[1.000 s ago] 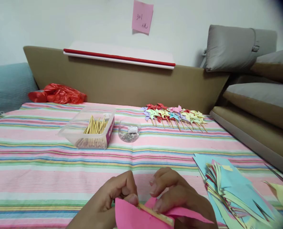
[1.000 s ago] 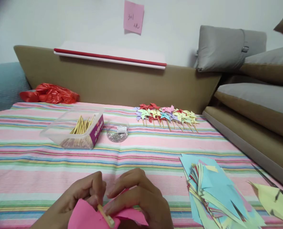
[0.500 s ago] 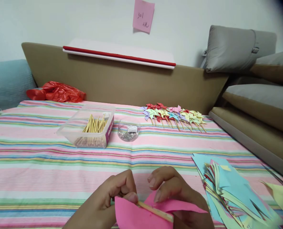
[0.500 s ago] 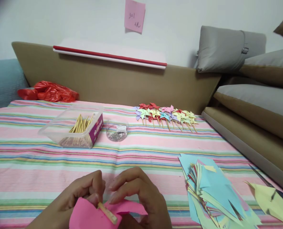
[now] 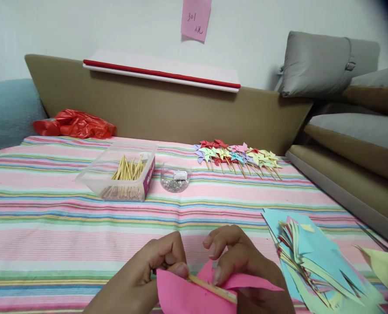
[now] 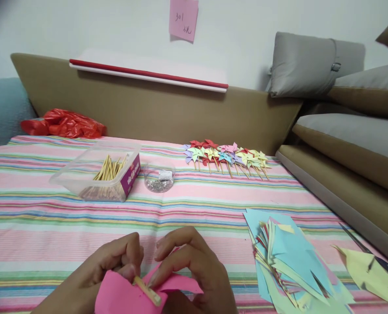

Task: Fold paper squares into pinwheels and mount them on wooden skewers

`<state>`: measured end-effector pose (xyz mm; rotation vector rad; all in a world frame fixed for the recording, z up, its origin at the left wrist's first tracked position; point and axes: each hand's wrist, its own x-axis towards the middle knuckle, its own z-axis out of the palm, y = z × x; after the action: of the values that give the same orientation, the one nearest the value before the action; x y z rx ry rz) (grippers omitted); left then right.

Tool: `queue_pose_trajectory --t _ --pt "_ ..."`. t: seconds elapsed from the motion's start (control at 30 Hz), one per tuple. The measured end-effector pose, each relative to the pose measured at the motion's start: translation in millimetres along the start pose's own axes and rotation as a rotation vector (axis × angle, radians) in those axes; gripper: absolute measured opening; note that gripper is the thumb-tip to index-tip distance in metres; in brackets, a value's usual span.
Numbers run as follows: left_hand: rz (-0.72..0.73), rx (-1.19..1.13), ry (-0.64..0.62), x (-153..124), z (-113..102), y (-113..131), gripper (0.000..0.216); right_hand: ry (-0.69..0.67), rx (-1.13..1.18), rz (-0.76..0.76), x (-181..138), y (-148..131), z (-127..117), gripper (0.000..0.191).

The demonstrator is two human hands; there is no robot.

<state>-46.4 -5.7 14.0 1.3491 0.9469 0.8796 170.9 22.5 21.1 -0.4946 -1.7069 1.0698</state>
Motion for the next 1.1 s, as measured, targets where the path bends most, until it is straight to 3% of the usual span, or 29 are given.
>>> queue_pose_trajectory --t 0.17,0.27,0.37,0.43,0.5,0.6,0.7,0.77,0.97,1.1 --pt "0.001 -0.107 -0.016 3.2 3.1 4.1 0.028 0.066 0.008 0.033 -1.0 1.1 4.8 0.007" --pt "0.008 -0.195 0.018 9.1 8.9 4.6 0.030 0.268 0.043 0.192 3.0 4.9 14.2 0.026" --pt "-0.044 -0.374 0.138 17.3 15.8 -0.2 0.033 0.496 0.055 0.375 7.2 14.2 19.2 0.054" --pt "-0.075 -0.558 0.206 22.9 19.8 -3.2 0.027 0.560 0.039 0.477 7.7 21.0 17.9 0.055" --pt "-0.046 -0.721 0.245 28.1 22.7 -4.1 0.018 0.475 -0.009 0.585 6.4 25.0 16.1 0.050" --pt "0.020 -0.871 0.315 34.5 24.9 -4.1 0.010 0.142 -0.079 0.674 3.7 23.2 21.0 0.054" --pt "0.030 -0.937 0.389 38.3 24.6 -6.8 0.004 -0.137 -0.178 0.647 2.1 18.9 35.9 0.048" --pt "0.031 -0.949 0.427 39.6 23.3 -9.6 0.002 -0.217 -0.258 0.598 1.5 18.9 46.3 0.041" --pt "-0.012 -0.815 0.551 41.4 19.1 -10.6 0.009 -0.194 -0.335 0.553 3.6 26.0 54.1 0.037" --pt "-0.096 -0.536 0.582 43.2 19.6 -11.9 0.031 -0.032 -0.259 0.634 4.4 32.0 41.5 0.042"
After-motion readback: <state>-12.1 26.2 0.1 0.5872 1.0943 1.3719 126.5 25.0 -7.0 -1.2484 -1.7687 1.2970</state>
